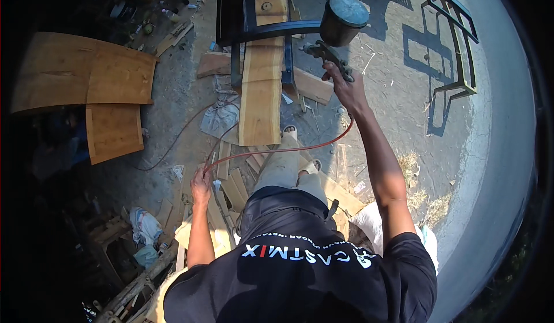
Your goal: The person prepares a spray gun and then uses it to apply a coating to a wooden frame held on a workbench.
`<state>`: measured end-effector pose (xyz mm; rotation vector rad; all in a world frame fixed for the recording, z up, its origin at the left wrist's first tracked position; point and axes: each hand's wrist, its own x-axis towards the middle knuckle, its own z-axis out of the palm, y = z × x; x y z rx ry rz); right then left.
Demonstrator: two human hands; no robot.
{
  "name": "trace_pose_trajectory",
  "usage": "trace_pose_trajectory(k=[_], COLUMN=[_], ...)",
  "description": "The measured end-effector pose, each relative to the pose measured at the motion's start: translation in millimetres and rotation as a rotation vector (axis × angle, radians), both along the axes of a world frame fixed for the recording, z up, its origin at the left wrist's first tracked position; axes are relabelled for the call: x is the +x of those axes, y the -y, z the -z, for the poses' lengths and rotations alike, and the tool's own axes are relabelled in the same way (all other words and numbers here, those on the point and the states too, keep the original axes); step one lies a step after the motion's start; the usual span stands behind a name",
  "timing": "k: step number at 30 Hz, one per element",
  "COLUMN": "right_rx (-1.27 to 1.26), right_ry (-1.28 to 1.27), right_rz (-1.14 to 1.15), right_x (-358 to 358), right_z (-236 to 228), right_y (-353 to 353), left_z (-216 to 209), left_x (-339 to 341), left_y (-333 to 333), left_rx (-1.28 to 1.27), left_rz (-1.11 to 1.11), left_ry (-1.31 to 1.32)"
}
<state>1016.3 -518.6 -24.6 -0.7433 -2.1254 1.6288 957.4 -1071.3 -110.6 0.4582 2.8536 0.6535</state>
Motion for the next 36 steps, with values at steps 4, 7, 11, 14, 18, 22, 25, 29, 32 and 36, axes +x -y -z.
trace_pose_trajectory(k=[4,7,11,14,18,22,25,29,32,36], right_rx=[0.03,0.055,0.068,0.095,0.277,0.296,0.233,0.165,0.141,0.108], right_ry=[0.043,0.122,0.096,0.131,0.129,0.186,0.24,0.184,0.142,0.295], right_rz=[-0.176,-0.292,-0.465,-0.441,-0.339,-0.392,-0.527,-0.71,-0.795,-0.86], right_x=[-71.8,-127.2,-194.7,-239.5,-284.0,-304.0,-299.9,-284.6,-277.6,-293.8], right_z=[-12.0,-18.8,-4.5,2.8,1.9,2.8,-11.7,-20.0,-12.1,-13.4], right_y=[-1.5,-4.4,-11.4,-23.4,-44.6,-72.6,-74.3,-77.2,-80.5,-74.1], left_z=[-2.9,5.5,12.8,14.8,-5.7,-23.5,-28.1,-31.1,-37.9,-36.5], left_x=[15.5,7.2,-12.8,-19.8,-9.4,1.5,10.3,25.4,30.0,25.4], left_y=[-24.3,-36.9,-47.6,-58.3,-73.9,-115.0,-143.5,-178.6,-199.9,-203.7], left_rx=[0.073,0.073,0.172,0.147,0.099,0.079,0.084,0.059,0.038,0.043], left_rz=[-0.174,-0.282,-0.371,-0.392,-0.395,-0.456,-0.511,-0.568,-0.614,-0.638], left_ry=[-0.1,-0.17,-0.221,-0.221,-0.232,-0.246,-0.293,-0.325,-0.319,-0.336])
